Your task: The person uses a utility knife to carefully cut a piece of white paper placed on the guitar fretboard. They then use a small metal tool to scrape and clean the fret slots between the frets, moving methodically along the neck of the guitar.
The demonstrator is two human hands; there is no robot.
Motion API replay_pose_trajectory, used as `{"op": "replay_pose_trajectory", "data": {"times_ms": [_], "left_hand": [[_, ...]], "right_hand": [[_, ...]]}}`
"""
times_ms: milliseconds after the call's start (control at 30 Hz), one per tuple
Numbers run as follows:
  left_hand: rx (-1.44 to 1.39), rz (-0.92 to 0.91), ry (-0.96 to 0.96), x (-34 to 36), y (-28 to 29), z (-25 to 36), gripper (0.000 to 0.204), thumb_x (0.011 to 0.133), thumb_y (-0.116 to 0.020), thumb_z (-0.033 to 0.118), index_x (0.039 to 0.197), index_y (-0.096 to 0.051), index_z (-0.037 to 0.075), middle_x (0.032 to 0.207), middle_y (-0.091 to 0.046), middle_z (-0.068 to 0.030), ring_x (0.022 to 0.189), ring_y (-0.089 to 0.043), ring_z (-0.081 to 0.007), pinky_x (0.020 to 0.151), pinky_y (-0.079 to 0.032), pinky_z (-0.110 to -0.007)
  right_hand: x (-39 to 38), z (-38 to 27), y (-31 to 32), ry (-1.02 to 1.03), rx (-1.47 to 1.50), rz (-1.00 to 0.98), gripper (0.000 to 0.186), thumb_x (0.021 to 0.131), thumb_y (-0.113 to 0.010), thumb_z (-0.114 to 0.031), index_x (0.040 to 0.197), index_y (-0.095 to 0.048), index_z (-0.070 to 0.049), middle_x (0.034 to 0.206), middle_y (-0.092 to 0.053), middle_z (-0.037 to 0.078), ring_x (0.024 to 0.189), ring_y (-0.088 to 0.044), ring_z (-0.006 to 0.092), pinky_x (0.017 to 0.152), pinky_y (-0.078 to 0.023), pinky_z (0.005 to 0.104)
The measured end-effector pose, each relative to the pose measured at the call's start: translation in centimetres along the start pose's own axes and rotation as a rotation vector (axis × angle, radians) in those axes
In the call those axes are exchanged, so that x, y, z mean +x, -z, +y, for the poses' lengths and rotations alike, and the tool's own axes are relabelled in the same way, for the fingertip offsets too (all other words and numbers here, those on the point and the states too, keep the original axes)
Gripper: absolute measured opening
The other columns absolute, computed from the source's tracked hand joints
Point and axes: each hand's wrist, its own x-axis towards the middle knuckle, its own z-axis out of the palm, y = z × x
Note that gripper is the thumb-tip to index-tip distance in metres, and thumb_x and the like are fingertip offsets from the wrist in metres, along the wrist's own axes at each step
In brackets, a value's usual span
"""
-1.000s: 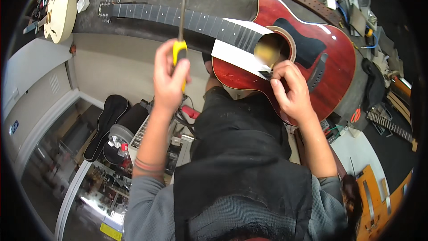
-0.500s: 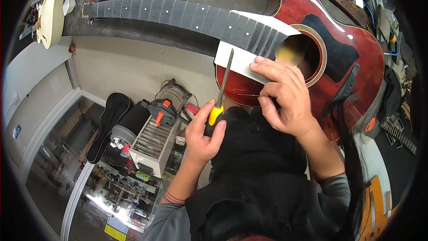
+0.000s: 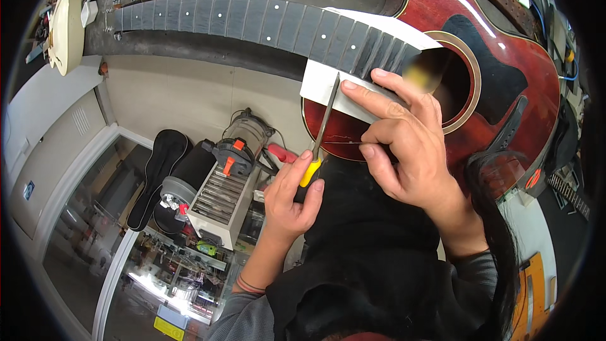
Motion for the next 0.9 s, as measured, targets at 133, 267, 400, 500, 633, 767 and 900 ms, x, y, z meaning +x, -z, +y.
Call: {"op": "replay_pose_trajectory", "data": {"times_ms": [133, 267, 400, 500, 633, 767, 900], "left_hand": [[0.016, 0.005, -0.013, 0.28, -0.17, 0.12, 0.068, 0.097, -0.084, -0.006, 0.161, -0.065, -0.004, 0.123, -0.081, -0.0252, 0.097, -0.08, -0.0362, 0.086, -0.065, -0.041], [0.01, 0.015, -0.004, 0.25, -0.34, 0.16, 0.069, 0.096, -0.084, -0.006, 0.162, -0.065, -0.004, 0.118, -0.081, -0.0237, 0.091, -0.077, -0.0341, 0.082, -0.063, -0.041], [0.036, 0.007, 0.012, 0.41, -0.21, 0.53, 0.069, 0.096, -0.084, -0.007, 0.162, -0.065, -0.004, 0.116, -0.08, -0.0224, 0.09, -0.076, -0.032, 0.08, -0.062, -0.04], [0.037, 0.023, 0.011, 0.46, -0.47, 0.64, 0.068, 0.096, -0.084, -0.007, 0.162, -0.065, -0.003, 0.115, -0.08, -0.0219, 0.09, -0.076, -0.0311, 0.08, -0.061, -0.04], [0.048, 0.028, 0.023, 0.48, -0.55, 0.98, 0.068, 0.096, -0.085, -0.007, 0.162, -0.066, -0.002, 0.114, -0.079, -0.0217, 0.089, -0.075, -0.0306, 0.079, -0.061, -0.039], [0.055, 0.023, 0.027, 0.47, -0.57, 0.91, 0.068, 0.097, -0.084, -0.006, 0.162, -0.066, -0.002, 0.114, -0.079, -0.0214, 0.088, -0.074, -0.0307, 0.079, -0.061, -0.039], [0.054, 0.03, 0.02, 0.7, -0.64, 1.0, 0.068, 0.097, -0.084, -0.006, 0.162, -0.066, -0.002, 0.111, -0.078, -0.0203, 0.086, -0.074, -0.0301, 0.077, -0.06, -0.038]], "right_hand": [[-0.02, 0.08, -0.19, -0.006, -0.003, -0.023, 0.024, 0.088, -0.084, -0.006, 0.105, -0.069, -0.012, 0.158, -0.08, 0.011, 0.157, -0.062, 0.0404, 0.12, -0.043, 0.0525], [0.02, 0.16, -0.23, 0.001, -0.001, -0.033, 0.024, 0.088, -0.084, -0.005, 0.105, -0.068, -0.013, 0.158, -0.08, 0.013, 0.158, -0.061, 0.0408, 0.12, -0.04, 0.0517], [0.02, 0.17, -0.21, -0.011, 0.004, -0.041, 0.023, 0.089, -0.084, -0.006, 0.105, -0.068, -0.013, 0.157, -0.08, 0.013, 0.158, -0.062, 0.0404, 0.121, -0.039, 0.0518], [0.04, 0.19, -0.23, -0.013, 0.007, -0.043, 0.023, 0.09, -0.084, -0.006, 0.105, -0.068, -0.013, 0.157, -0.08, 0.013, 0.158, -0.062, 0.0403, 0.121, -0.039, 0.0519], [0.1, 0.16, -0.12, -0.014, 0.007, -0.05, 0.023, 0.09, -0.084, -0.006, 0.105, -0.068, -0.013, 0.157, -0.08, 0.013, 0.158, -0.062, 0.0403, 0.121, -0.039, 0.0522], [0.17, 0.21, -0.07, -0.013, 0.006, -0.05, 0.024, 0.089, -0.084, -0.006, 0.105, -0.068, -0.013, 0.157, -0.081, 0.014, 0.158, -0.062, 0.0403, 0.121, -0.039, 0.0525], [0.2, 0.2, -0.14, -0.012, 0.009, -0.043, 0.024, 0.088, -0.084, -0.005, 0.105, -0.068, -0.012, 0.156, -0.081, 0.015, 0.157, -0.062, 0.0406, 0.121, -0.039, 0.0523]]}}
